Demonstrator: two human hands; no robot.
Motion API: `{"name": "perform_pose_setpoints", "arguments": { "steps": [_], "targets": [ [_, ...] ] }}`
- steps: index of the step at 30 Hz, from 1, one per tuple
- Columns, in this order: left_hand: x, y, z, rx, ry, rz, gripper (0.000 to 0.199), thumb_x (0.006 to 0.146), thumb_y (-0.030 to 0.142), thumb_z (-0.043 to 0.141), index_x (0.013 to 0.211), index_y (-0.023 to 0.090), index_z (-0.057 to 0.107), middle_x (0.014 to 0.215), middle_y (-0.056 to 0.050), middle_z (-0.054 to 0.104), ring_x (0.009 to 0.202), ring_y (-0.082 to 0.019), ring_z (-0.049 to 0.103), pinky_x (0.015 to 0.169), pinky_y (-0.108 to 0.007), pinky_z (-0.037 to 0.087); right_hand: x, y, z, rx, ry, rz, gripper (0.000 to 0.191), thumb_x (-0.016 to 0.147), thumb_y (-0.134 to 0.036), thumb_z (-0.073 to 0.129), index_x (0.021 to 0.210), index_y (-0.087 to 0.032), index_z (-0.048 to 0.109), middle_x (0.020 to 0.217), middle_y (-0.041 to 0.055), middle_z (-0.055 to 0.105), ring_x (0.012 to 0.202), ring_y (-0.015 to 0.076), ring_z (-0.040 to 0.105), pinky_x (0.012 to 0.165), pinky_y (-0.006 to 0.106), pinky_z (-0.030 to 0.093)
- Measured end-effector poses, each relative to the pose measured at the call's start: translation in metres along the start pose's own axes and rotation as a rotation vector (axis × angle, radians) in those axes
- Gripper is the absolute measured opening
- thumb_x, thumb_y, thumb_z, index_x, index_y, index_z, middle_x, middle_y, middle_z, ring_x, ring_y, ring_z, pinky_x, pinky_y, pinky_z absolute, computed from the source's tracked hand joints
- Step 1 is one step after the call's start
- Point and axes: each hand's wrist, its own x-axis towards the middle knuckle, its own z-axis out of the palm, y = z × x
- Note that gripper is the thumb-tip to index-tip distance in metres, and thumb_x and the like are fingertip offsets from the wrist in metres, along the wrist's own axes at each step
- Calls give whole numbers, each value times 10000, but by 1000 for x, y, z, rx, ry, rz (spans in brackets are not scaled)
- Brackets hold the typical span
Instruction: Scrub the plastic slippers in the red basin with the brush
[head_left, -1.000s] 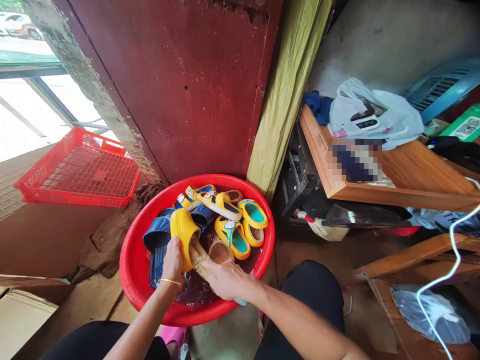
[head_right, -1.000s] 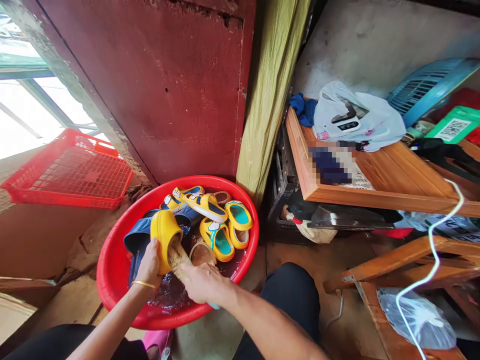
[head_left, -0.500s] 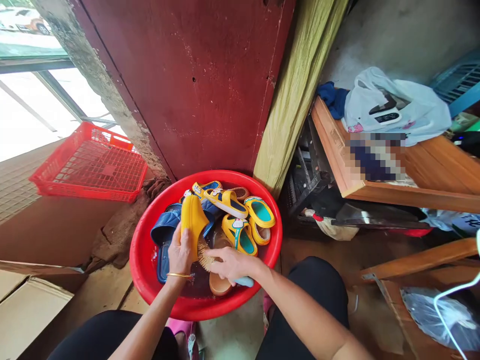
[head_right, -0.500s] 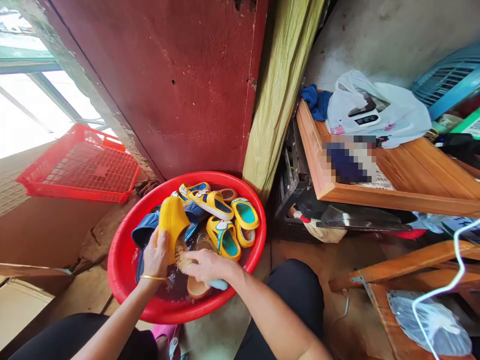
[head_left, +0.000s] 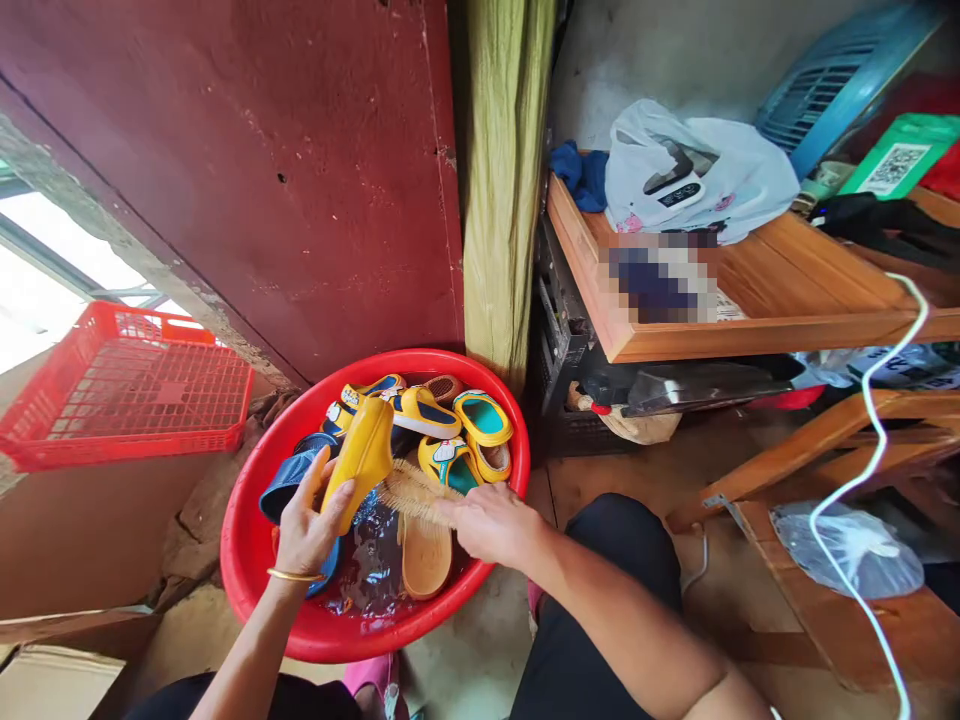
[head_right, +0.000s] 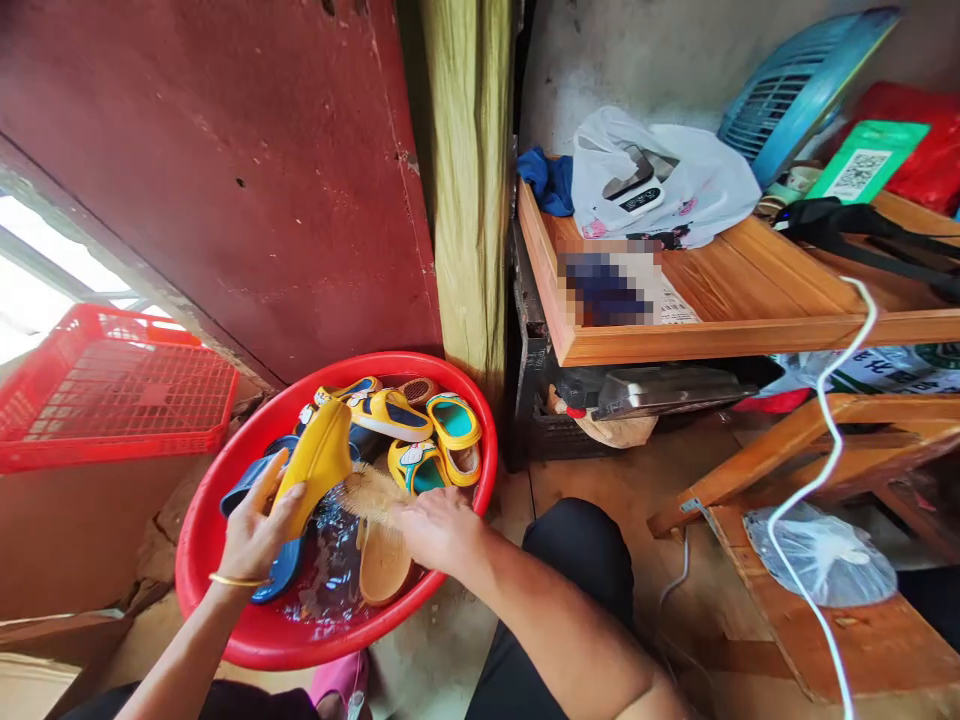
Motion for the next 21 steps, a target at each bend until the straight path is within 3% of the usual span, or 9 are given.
{"name": "perform_pose_setpoints", "arguments": {
  "steps": [5,9,12,16,21],
  "targets": [
    [1,17,-13,170,50,95,654,768,655,609,1215,178,631,921,-41,694,713,-192,612,637,-290,511,-7,20,-15,37,-12,56,569,856,-134,537,1417,-229,544,1048,176,730,970,366,694,794,480,534],
    [-1,40,-14,310,141,267,471,814,590,558,1044,185,630,776,-8,625,633,-173,543,575,-283,463,-4,20,-11,163,35,58,545,864,-118,526,1394,-232,580,1079,168,728,1012,373,678,853,513,507],
    [-1,56,-14,337,129,320,413,817,598,531,912,202,601,663,19,562,553,-153,479,507,-278,418,2,17,-4,241,126,52,501,871,-80,474,1330,-202,635,1084,176,730,1037,382,666,881,539,487],
    [3,55,-18,314,143,324,440,828,647,506,819,212,570,611,29,512,534,-140,449,487,-274,402,6,13,-2,222,135,51,486,874,-81,470,1314,-197,642,1086,189,727,1023,393,666,830,517,499],
    [8,36,-11,129,181,130,565,880,708,374,818,194,600,553,8,547,464,-146,486,456,-296,450,5,12,-5,139,45,27,462,889,-97,462,1300,-203,642,1074,175,730,997,363,682,813,469,501]
  ]
}}
